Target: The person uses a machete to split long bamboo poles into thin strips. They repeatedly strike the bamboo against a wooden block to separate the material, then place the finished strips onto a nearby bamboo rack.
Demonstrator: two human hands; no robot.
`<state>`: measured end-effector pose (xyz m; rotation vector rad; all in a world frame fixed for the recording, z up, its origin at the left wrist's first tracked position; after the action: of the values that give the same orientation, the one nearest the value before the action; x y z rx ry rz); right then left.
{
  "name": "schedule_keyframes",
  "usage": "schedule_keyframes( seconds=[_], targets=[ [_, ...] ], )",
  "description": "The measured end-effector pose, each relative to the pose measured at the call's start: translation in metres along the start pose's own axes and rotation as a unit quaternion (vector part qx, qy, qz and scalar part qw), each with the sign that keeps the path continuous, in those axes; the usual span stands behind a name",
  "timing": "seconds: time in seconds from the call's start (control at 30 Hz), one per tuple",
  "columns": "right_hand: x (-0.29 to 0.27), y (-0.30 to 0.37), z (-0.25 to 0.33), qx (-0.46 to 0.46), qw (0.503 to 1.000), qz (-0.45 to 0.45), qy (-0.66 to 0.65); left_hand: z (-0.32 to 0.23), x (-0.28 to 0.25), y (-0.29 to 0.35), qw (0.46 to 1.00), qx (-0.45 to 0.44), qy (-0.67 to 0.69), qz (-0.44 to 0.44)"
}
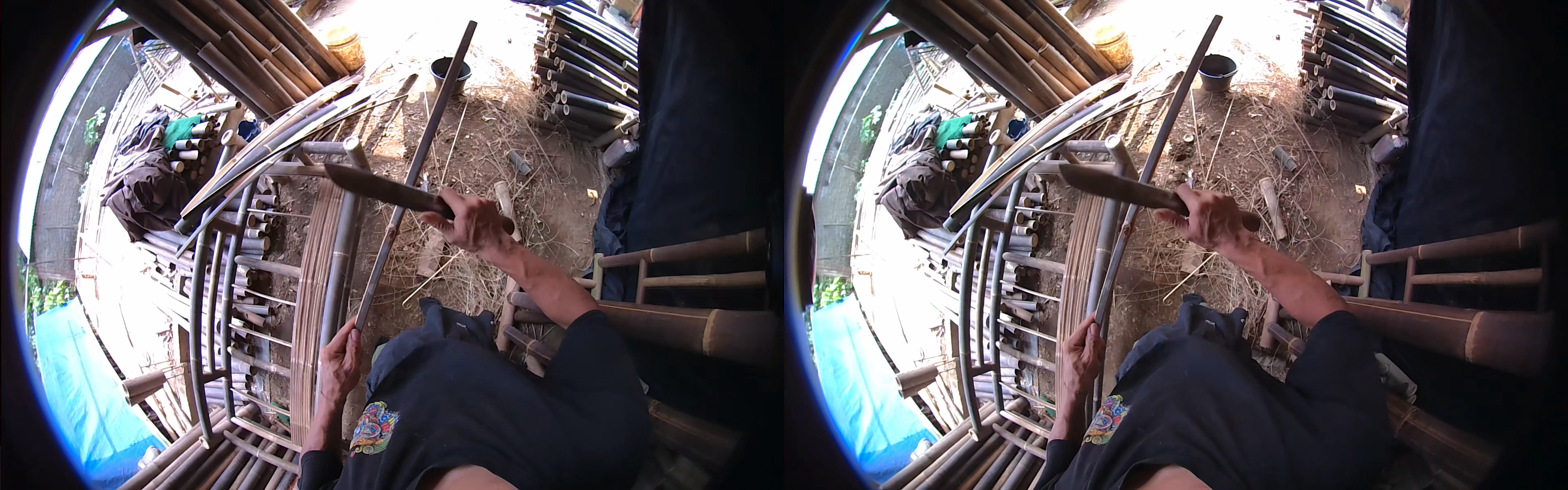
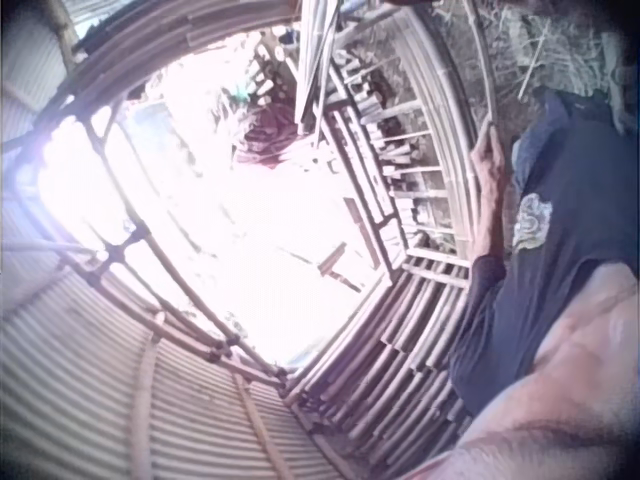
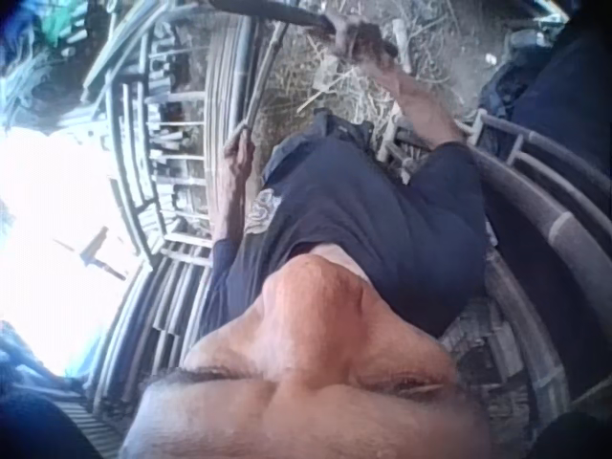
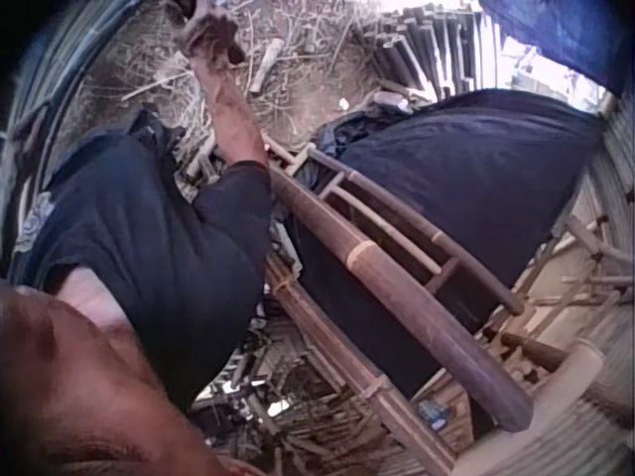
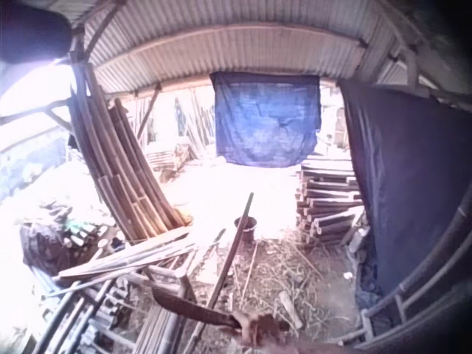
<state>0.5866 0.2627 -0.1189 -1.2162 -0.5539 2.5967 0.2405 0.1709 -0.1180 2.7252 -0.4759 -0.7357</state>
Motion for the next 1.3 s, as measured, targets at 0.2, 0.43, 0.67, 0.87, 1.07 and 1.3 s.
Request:
schedule_keyframes(
  seconds=[0.2, 0.43, 0.67, 0.87, 1.07, 1.3],
  targets=[
    [-0.071, -0.049, -0.085, 0.159, 0.986, -0.048, 0.000, -0.010, 0.002, 0.033, 0.999, 0.024, -0.016, 0.028],
    [-0.123, -0.079, -0.140, 0.173, 0.981, -0.084, 0.011, 0.015, -0.012, 0.067, 0.999, 0.019, -0.019, 0.033],
    [-0.202, -0.082, -0.248, 0.434, 0.843, -0.250, -0.197, 0.065, -0.041, 0.089, 0.997, 0.009, -0.075, 0.007],
    [-0.031, -0.004, -0.106, 0.428, 0.764, -0.218, -0.431, -0.028, -0.028, -0.027, 0.886, 0.152, -0.414, -0.144],
    [0.114, 0.047, -0.002, 0.502, 0.566, -0.243, -0.606, -0.083, -0.007, -0.082, 0.790, 0.236, -0.564, 0.026],
    [0.187, 0.138, -0.078, 0.564, 0.475, -0.244, -0.630, -0.163, -0.173, 0.000, 0.660, 0.492, -0.309, -0.476]
  ],
)
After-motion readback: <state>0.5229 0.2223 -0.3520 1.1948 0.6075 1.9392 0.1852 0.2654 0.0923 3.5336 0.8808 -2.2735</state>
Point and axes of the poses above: each hand's wrist, its own y-axis away from the middle knuckle, its own x-axis out of the palm, z = x × y, the point moved 2 cm from there along -y, towards the middle knuckle, and after that the axes turned 12 degrees about -y, right-handed, at the moved point
